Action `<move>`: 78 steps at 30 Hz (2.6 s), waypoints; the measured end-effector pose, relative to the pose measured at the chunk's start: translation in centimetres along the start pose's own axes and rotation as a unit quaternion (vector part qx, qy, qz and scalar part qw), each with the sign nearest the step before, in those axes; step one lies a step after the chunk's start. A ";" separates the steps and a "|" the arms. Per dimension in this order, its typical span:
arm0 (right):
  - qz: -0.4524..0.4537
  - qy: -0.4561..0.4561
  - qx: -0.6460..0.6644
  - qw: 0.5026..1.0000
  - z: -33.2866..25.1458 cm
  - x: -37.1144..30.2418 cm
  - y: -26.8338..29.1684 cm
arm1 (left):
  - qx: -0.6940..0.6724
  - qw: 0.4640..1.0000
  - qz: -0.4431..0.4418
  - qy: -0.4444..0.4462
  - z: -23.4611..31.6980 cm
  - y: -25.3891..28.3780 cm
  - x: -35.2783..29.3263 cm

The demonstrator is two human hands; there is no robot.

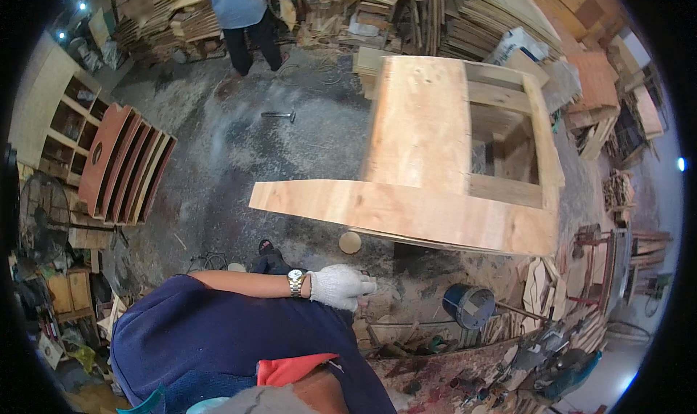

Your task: The person assembles a wooden chair frame using a pneumatic nail gun. They position wooden planks, drive nails into joints, and reposition the frame to attach additional pieces. The person also handles small boxes of fasteners and moves parts around the workbench.

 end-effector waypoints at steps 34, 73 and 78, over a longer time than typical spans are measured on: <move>-0.483 0.562 -0.039 0.671 -63.1 -57.2 -21.2 | 0.010 0.893 0.353 0.278 -33.3 36.3 -49.3; -0.314 0.263 0.062 0.910 -104.2 -28.8 -24.2 | -0.065 0.928 0.357 0.088 -64.7 85.1 -3.7; -0.307 0.316 0.070 0.895 -114.8 -18.2 -20.3 | -0.051 0.901 0.413 0.122 -65.9 89.0 3.3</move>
Point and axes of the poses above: each hand's wrist, its own x-axis towards the middle knuckle, its own y-axis out of the back of the hand, z = x × y, the point moved 10 cm from there along x, towards the middle knuckle, and after that the axes turned 2 degrees about x, right-handed, at the moved point
